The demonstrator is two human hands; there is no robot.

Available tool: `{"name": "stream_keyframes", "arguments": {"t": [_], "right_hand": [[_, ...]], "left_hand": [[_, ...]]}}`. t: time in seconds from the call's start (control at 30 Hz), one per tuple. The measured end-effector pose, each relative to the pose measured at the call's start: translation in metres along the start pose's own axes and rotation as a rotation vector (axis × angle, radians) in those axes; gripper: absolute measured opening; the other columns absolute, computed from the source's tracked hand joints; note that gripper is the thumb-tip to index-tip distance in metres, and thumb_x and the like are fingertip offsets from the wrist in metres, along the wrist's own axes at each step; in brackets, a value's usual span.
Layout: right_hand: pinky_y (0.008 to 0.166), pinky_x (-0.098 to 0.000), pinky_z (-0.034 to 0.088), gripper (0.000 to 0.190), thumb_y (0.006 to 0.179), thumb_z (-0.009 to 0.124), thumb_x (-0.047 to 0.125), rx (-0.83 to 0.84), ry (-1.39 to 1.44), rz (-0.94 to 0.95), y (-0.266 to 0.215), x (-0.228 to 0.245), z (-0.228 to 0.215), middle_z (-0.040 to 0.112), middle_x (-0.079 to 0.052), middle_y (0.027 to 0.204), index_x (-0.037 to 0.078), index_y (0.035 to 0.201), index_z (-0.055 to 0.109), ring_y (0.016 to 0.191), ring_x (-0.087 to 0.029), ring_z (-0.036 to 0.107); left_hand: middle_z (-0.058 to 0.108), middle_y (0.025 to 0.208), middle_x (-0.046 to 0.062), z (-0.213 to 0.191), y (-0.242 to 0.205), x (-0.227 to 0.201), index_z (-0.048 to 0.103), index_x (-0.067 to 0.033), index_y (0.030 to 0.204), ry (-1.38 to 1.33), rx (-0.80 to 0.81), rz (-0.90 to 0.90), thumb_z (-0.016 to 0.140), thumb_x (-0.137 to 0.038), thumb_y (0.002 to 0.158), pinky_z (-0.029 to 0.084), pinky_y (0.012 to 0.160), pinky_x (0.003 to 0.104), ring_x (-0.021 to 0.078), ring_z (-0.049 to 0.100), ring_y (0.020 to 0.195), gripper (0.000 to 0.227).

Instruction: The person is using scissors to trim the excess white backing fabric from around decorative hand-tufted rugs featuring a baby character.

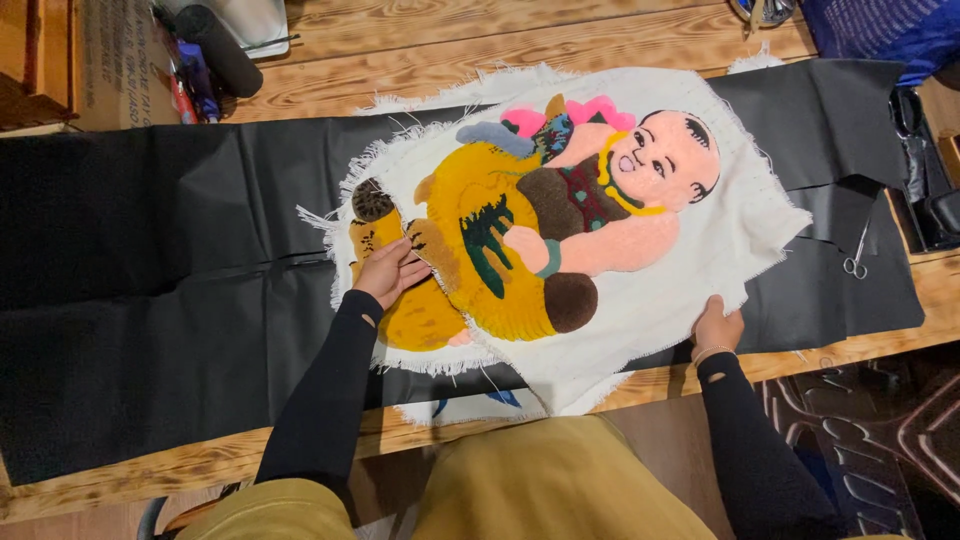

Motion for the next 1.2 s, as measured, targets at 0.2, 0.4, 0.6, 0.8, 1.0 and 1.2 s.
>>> {"name": "stream_keyframes", "arguments": {"t": [0.2, 0.4, 0.6, 0.8, 1.0, 1.2], "right_hand": [[0.086, -0.0357, 0.051, 0.031, 0.105, 0.058, 0.024, 0.033, 0.155, 0.186, -0.012, -0.005, 0.007, 0.063, -0.007, 0.113, 0.001, 0.125, 0.056, 0.102, -0.019, 0.060], [0.088, -0.0384, 0.055, 0.032, 0.100, 0.063, 0.025, 0.217, 0.306, 0.368, -0.056, 0.034, 0.035, 0.066, -0.004, 0.120, 0.008, 0.127, 0.057, 0.110, -0.021, 0.065], [0.088, -0.0368, 0.058, 0.040, 0.097, 0.066, 0.025, 0.426, 0.255, 0.510, -0.080, 0.039, 0.066, 0.070, -0.007, 0.120, 0.002, 0.129, 0.059, 0.107, -0.021, 0.069], [0.082, -0.0364, 0.059, 0.036, 0.095, 0.067, 0.020, 0.405, 0.158, 0.523, -0.084, 0.037, 0.067, 0.071, -0.007, 0.111, -0.001, 0.123, 0.061, 0.096, -0.020, 0.071], [0.065, -0.0416, 0.046, 0.035, 0.097, 0.071, 0.013, 0.223, 0.041, 0.432, -0.041, -0.019, 0.040, 0.060, -0.010, 0.093, -0.009, 0.120, 0.056, 0.078, -0.023, 0.056], [0.078, -0.0341, 0.052, 0.032, 0.094, 0.066, 0.010, 0.226, 0.265, 0.366, -0.039, -0.016, 0.034, 0.068, -0.007, 0.108, -0.004, 0.122, 0.060, 0.094, -0.019, 0.065]], "left_hand": [[0.066, 0.117, 0.018, -0.018, 0.014, 0.016, 0.056, 0.0028, 0.131, -0.053, -0.020, 0.042, 0.052, -0.019, 0.106, 0.061, 0.096, 0.040, 0.0296, 0.068, 0.108, 0.033], [0.068, 0.123, 0.015, 0.008, -0.008, 0.010, 0.058, -0.0012, 0.130, -0.145, -0.042, 0.015, 0.054, -0.029, 0.105, 0.057, 0.097, 0.037, 0.0257, 0.067, 0.112, 0.038], [0.064, 0.129, 0.007, 0.044, -0.021, 0.011, 0.057, -0.0100, 0.138, -0.179, 0.093, 0.061, 0.065, -0.026, 0.101, 0.055, 0.099, 0.038, 0.0236, 0.062, 0.120, 0.041], [0.065, 0.128, 0.003, 0.075, -0.051, 0.022, 0.043, -0.0241, 0.142, -0.011, 0.096, 0.024, 0.069, -0.017, 0.090, 0.058, 0.085, 0.041, 0.0222, 0.068, 0.110, 0.058], [0.070, 0.121, 0.003, 0.058, -0.038, 0.040, 0.053, -0.0170, 0.133, 0.142, 0.026, -0.044, 0.072, -0.014, 0.092, 0.058, 0.080, 0.034, 0.0164, 0.070, 0.104, 0.045], [0.071, 0.117, 0.010, 0.055, -0.024, 0.049, 0.062, -0.0019, 0.122, 0.013, 0.067, -0.019, 0.071, -0.014, 0.096, 0.058, 0.083, 0.035, 0.0202, 0.071, 0.100, 0.030]]}}
Point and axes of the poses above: each hand's wrist, its own y-axis towards the middle knuckle, its own z-axis out of the palm, x = y × z, the point moved 9 cm from there along y, towards the middle knuckle
